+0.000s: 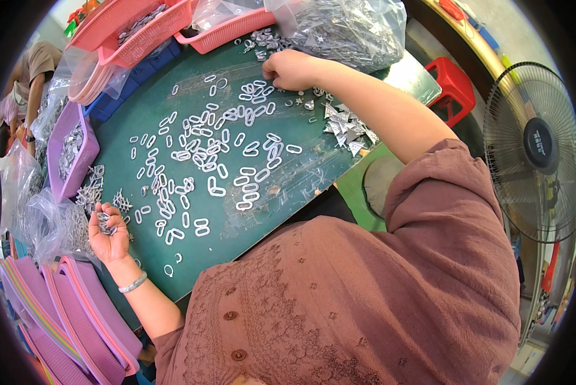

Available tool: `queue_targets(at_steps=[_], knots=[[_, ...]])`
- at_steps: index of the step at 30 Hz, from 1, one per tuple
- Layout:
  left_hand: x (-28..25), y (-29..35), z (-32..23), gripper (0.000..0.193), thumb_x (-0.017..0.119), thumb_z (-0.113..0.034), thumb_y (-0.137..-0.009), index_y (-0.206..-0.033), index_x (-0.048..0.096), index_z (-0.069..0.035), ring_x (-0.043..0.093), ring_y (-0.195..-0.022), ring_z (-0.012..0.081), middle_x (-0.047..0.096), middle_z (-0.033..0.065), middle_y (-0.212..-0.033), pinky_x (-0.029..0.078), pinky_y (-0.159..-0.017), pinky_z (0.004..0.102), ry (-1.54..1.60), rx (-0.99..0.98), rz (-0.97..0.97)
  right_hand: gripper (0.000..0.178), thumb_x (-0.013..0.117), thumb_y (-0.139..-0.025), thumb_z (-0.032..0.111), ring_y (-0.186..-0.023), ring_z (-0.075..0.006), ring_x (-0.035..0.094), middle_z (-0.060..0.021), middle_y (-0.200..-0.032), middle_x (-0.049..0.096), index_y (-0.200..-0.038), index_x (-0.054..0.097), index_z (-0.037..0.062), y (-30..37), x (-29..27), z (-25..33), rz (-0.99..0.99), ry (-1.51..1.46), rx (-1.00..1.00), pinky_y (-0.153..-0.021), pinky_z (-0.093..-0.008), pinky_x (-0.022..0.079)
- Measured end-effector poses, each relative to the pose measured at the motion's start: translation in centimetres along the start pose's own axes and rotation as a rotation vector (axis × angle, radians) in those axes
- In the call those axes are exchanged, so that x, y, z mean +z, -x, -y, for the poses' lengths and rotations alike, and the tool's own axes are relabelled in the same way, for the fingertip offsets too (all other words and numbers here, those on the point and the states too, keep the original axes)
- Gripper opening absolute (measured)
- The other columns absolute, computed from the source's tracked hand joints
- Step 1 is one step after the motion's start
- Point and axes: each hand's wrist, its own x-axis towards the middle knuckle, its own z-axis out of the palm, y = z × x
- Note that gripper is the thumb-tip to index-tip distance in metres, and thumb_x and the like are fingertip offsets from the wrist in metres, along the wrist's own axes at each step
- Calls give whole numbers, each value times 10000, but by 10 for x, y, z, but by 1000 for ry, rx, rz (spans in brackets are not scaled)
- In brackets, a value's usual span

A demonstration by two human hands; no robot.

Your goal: The person picks up metal parts from a table, gathers them in their hand, and places them into plastic containers.

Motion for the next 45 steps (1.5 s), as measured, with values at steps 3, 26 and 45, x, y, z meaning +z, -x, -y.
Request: queue_targets(at_steps=[3,26,45], knots=[[-1,0,0,190,478,-126,-854,-968,518,20,509,-791,241,510,142,-902,452,-554,277,5,-10,18,385,645,-678,65,-862,-258,548,-111,-929,525,-1049,543,43,-6,0,11,33,5,-47,-767,-333,449],[21,0,31,401,397,-250,-897,-1128,446,74,405,-1120,416,479,268,-1130,344,-960,507,72,-176,215,416,616,-732,327,-923,-315,521,-181,-974,525,-1010,553,25,-14,21,74,144,-58,-228,-795,-361,423],[34,35,56,309,438,-205,-886,-1032,503,60,521,-959,347,542,211,-1014,446,-853,462,-83,-179,0,364,624,-673,18,-961,-307,502,-140,-972,500,-1029,544,23,9,57,156,190,-212,-453,-837,-365,414]])
